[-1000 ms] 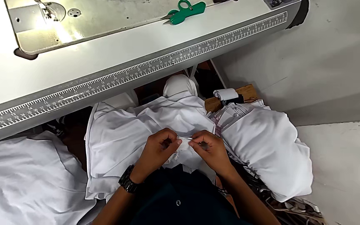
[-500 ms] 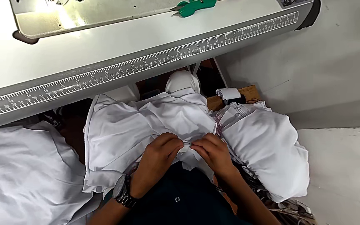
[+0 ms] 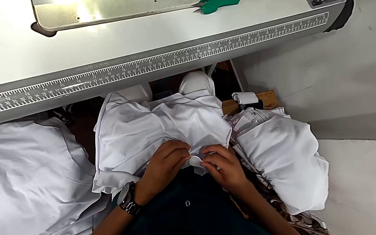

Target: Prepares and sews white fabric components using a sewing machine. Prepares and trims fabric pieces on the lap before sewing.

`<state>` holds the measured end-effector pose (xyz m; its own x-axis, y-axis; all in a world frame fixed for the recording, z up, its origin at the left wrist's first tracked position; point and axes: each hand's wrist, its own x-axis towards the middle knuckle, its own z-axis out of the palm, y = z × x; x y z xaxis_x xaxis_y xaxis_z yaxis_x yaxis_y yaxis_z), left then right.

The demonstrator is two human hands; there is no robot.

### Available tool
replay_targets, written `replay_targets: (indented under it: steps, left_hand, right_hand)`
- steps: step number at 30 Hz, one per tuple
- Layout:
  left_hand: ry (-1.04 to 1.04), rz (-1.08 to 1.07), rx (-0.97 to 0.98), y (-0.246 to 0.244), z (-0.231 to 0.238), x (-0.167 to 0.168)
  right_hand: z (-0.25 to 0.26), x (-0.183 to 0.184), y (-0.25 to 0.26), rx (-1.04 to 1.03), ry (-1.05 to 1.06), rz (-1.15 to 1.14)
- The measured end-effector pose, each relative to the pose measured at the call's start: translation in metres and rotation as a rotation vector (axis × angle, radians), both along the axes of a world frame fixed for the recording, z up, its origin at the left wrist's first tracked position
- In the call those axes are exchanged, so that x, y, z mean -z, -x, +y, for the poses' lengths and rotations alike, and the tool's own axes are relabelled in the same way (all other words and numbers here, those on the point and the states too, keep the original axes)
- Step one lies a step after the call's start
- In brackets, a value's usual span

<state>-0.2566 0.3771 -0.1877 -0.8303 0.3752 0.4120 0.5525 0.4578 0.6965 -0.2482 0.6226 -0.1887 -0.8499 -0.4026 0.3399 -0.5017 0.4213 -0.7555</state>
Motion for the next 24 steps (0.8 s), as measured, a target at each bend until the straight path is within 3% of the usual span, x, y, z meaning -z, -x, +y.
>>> replay_targets:
  steps: [4, 9, 18, 24]
  left_hand:
    - [0.132, 0.092, 0.059, -0.003, -0.001, 0.000]
    - [0.332, 0.248, 0.142, -0.002, 0.000, -0.005]
    - [0.204, 0.347, 0.071, 0.002, 0.002, -0.016]
    - [0.176, 0.297, 0.077, 0.005, 0.006, -0.018]
  right_hand:
    - [-0.025, 0.039, -0.033, 0.271, 0.086, 0.176]
    - [-0.036, 0.069, -0.037, 0.351, 0.031, 0.385]
    - [-0.049, 0.057, -0.015, 0.372, 0.210, 0.472]
    - [-0.020, 0.020, 0.012, 0.386, 0.085, 0.541]
